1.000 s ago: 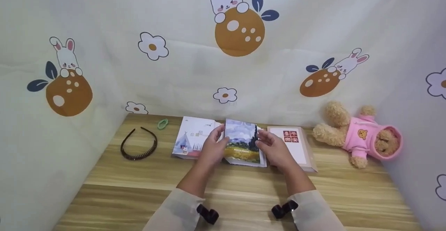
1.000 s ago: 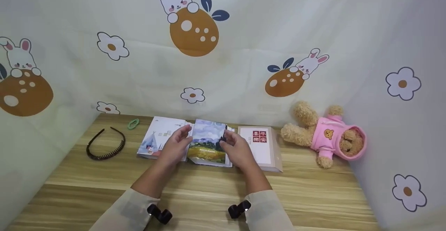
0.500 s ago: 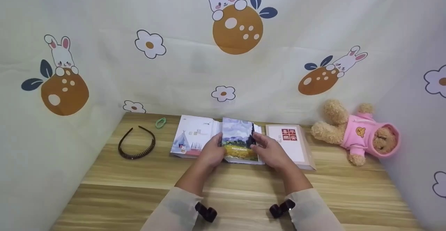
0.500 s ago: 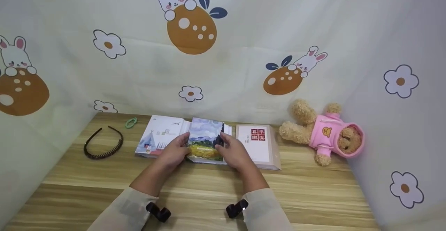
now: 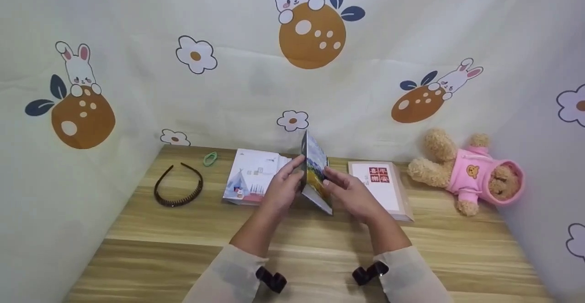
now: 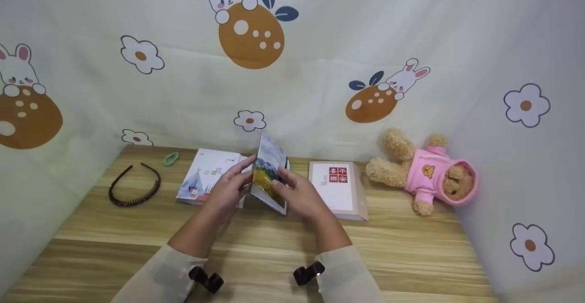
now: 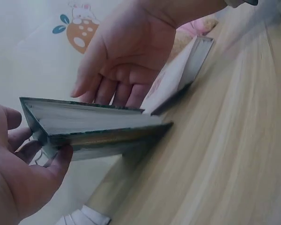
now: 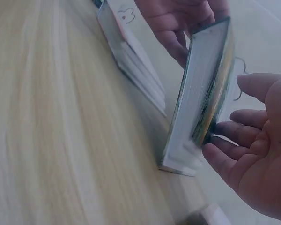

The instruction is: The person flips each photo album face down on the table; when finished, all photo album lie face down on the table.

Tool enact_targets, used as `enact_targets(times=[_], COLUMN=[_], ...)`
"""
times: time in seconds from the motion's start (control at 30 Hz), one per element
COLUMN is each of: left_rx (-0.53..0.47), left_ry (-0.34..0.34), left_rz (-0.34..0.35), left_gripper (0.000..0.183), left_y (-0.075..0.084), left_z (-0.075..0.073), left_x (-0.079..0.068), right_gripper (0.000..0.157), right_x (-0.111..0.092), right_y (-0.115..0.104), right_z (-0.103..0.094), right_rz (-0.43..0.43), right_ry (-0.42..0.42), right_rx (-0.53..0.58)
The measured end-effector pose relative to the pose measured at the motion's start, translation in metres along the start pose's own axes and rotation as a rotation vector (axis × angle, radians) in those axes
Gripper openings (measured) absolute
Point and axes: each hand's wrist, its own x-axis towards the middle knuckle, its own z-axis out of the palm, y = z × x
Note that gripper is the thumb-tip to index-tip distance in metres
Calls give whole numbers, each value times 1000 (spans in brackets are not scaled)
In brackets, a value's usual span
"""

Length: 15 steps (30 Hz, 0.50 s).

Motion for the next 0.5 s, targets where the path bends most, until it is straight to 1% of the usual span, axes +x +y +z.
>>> enact_targets(times=[0.13,0.23,0.3,0.37,0.43,0.5], left_rx=[21,41,60,77,90,70], left_ry=[-38,-59,-75,-94,-108,-132], left_rz=[45,65,80,78,64,30], left_gripper=[53,57,60,62,64,65], left_y=[5,6,5,4,2,0], left_z=[4,5,6,5,5,4], left_x=[-5,-6,-6,-5,-3,-2], right_gripper=[62,61,61,63,64,63], right_x=[-3,-6,-8,-9,-9,-8], right_y=[-10,-15,-18,-19,-19,-19], right_z=[2,4,5,6,6,5], right_rz=[-36,-32,-13,10,41,67], right_ry=[-30,-18,-2,3,2,-8], right_rx=[140,205,221,222,220,219])
